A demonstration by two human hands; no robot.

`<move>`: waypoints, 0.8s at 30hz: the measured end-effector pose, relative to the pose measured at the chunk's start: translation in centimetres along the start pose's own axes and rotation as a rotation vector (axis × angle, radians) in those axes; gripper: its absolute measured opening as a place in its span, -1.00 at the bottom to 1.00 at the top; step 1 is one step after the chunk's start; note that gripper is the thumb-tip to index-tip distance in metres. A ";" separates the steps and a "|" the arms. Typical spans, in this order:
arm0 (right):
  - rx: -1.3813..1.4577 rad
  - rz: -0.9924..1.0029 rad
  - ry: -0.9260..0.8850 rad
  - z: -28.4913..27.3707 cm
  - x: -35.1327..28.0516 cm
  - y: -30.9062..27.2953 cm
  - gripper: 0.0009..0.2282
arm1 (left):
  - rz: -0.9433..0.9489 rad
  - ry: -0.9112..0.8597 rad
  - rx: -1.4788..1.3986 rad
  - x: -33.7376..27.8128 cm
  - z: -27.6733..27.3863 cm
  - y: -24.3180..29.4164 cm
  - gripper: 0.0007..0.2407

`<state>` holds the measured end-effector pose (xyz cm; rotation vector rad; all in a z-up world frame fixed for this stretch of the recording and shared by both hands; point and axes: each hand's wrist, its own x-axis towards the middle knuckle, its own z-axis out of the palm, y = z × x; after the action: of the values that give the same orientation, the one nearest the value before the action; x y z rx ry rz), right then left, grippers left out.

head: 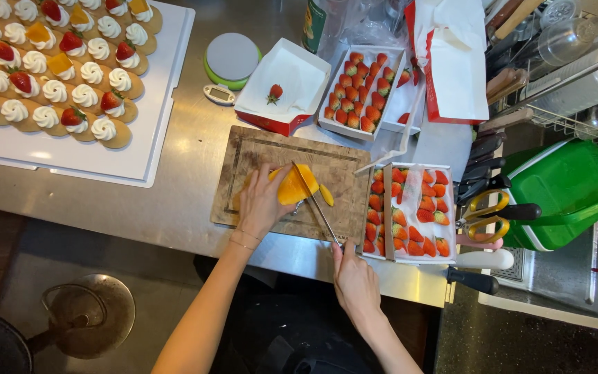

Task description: Slicing mango pieces and placing them onto cupcakes alongside strawberries.

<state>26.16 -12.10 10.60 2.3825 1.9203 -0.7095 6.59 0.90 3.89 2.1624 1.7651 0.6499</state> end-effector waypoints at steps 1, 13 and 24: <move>-0.015 -0.004 0.013 0.0 0.1 0.0 -0.60 | 0.003 0.003 0.001 0.1 0.0 0.0 -0.22; 0.072 0.020 -0.184 3.3 7.8 -2.4 -0.46 | -0.117 -0.213 -0.207 0.7 -1.3 -0.5 -0.30; 0.042 -0.002 -0.030 3.7 0.5 1.7 -0.63 | -0.159 -0.140 -0.166 5.8 -2.0 -6.0 -0.29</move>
<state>26.55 -13.07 6.60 2.3803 1.9154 -0.7891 1.39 7.69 3.68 1.8883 1.7233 0.5695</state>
